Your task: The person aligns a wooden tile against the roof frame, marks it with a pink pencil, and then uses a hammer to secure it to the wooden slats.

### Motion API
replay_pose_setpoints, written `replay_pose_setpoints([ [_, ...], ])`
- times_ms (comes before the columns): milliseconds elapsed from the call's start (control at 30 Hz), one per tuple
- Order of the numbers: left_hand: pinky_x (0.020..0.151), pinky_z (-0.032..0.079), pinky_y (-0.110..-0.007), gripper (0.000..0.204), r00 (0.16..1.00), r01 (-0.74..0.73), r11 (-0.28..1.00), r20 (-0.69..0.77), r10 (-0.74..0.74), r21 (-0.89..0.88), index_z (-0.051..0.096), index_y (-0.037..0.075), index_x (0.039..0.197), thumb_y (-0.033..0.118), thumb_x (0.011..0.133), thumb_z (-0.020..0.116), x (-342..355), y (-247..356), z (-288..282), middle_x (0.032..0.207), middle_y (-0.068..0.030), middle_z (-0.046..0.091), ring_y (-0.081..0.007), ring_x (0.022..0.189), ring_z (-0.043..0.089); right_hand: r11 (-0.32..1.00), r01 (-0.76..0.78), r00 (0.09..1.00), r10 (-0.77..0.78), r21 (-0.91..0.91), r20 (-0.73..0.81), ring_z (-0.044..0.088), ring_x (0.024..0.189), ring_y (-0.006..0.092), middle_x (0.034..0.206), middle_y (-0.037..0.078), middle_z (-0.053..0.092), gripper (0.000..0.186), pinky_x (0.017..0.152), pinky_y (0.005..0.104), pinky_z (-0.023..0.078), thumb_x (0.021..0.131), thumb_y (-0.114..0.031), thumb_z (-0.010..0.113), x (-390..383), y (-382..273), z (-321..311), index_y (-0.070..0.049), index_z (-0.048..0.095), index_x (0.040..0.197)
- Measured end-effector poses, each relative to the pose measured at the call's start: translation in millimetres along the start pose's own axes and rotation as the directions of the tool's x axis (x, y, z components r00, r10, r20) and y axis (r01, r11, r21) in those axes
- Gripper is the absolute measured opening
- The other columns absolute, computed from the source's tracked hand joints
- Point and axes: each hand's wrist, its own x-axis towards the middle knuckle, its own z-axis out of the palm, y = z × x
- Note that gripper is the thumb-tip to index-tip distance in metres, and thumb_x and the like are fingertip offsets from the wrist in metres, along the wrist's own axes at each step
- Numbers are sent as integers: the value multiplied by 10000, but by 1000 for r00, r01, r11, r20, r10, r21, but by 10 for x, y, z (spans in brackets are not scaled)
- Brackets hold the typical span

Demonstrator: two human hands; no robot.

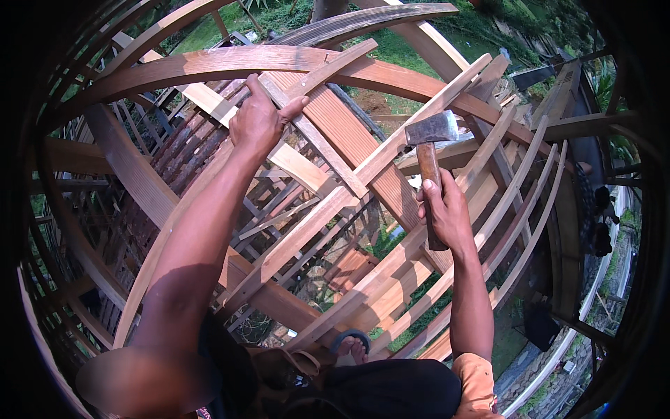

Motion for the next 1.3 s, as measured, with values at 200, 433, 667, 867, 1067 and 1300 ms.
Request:
replay_pose_setpoints([
  [200, 824, 532, -445, 1177, 999, 43, 998, -29, -42, 46, 283, -48, 1424, 756, 696, 739, -75, 70, -21, 961, -233, 715, -369, 952, 703, 925, -211, 978, 201, 317, 64, 581, 613, 88, 819, 45, 596, 295, 521, 242, 487, 1006, -183, 606, -863, 498, 199, 1, 511, 1216],
  [433, 884, 519, -486, 1306, 955, -174, 977, -262, 137, -126, 84, -20, 1575, 737, 720, 719, 153, -601, -121, 1289, -337, 574, -438, 1141, 612, 877, -117, 988, 57, 466, 140, 608, 621, 104, 789, 49, 599, 282, 535, 273, 508, 1000, -156, 600, -1269, 912, 910, 7, 492, 1203],
  [667, 736, 521, -379, 168, 323, -413, 819, 777, 541, -398, 669, -21, 943, 140, 899, 689, -1980, 227, -1218, 827, -136, 680, -249, 780, 660, 925, -19, 994, 57, 380, -88, 627, 546, 129, 733, 56, 635, 211, 494, 303, 516, 979, -156, 614, -1411, 1213, 849, 5, 512, 1068],
  [867, 733, 505, -430, 161, -652, -359, 779, 735, 185, -514, 662, -37, 934, 88, 853, 601, -3699, -22, -1309, 840, -234, 665, -350, 807, 663, 931, 16, 998, 7, 365, -61, 660, 553, 150, 705, 83, 644, 223, 481, 313, 516, 954, -165, 640, -1328, 1099, 949, -5, 518, 1052],
  [1067, 735, 506, -427, 177, -578, -325, 808, 779, 242, -492, 665, -25, 965, 93, 844, 613, -3895, -61, -1064, 868, -224, 673, -345, 811, 662, 946, 43, 989, 4, 320, -145, 672, 556, 165, 713, 106, 654, 247, 466, 322, 519, 952, -159, 642, -1357, 1210, 947, 0, 495, 1071],
  [1300, 737, 507, -424, 205, -568, -314, 822, 788, 238, -475, 669, -11, 1000, 100, 833, 627, -3995, -85, -1058, 902, -214, 681, -340, 816, 661, 924, 13, 993, 33, 382, -113, 640, 545, 130, 735, 69, 644, 214, 467, 299, 517, 956, -156, 636, -1380, 1173, 952, -7, 496, 1018],
])
